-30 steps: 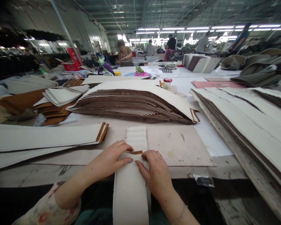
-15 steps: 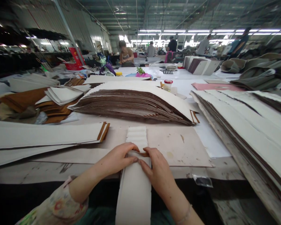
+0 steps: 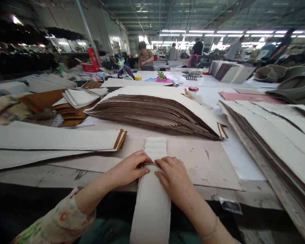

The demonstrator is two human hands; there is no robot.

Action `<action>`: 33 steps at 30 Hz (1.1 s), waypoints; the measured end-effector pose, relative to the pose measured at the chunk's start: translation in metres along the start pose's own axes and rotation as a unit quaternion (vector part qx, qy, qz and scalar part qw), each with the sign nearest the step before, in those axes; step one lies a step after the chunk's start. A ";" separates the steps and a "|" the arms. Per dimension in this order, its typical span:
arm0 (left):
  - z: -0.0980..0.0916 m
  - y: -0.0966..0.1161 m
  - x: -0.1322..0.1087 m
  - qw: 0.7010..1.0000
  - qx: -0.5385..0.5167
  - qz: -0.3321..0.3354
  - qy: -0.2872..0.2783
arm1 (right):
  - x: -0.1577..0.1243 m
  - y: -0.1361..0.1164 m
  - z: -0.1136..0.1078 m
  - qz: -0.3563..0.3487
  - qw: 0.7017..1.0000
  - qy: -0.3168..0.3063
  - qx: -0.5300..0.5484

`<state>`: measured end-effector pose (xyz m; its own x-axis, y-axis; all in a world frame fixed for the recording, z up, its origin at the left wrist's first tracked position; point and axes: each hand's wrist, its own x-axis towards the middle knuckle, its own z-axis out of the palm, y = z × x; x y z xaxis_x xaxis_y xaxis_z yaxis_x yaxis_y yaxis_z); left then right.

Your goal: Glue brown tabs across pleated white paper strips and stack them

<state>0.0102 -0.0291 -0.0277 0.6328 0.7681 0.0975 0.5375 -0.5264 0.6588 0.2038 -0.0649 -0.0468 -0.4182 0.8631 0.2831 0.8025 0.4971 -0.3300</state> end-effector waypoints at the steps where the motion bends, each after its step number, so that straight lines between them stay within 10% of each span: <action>1: 0.000 0.000 0.000 1.000 0.003 0.002 0.000 | 0.002 0.000 0.000 -0.003 1.000 -0.014 0.008; 20: 0.012 0.004 -0.016 0.947 0.305 0.092 -0.052 | -0.006 -0.024 0.008 -0.090 0.978 0.007 -0.188; 33: 0.009 0.002 -0.029 0.983 0.171 0.045 0.038 | -0.021 -0.015 0.008 -0.006 0.998 0.036 -0.056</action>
<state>-0.0020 -0.0553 -0.0358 0.6500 0.7310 0.2076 0.6458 -0.6754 0.3561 0.1973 -0.0895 -0.0555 -0.3995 0.8465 0.3519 0.8419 0.4906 -0.2246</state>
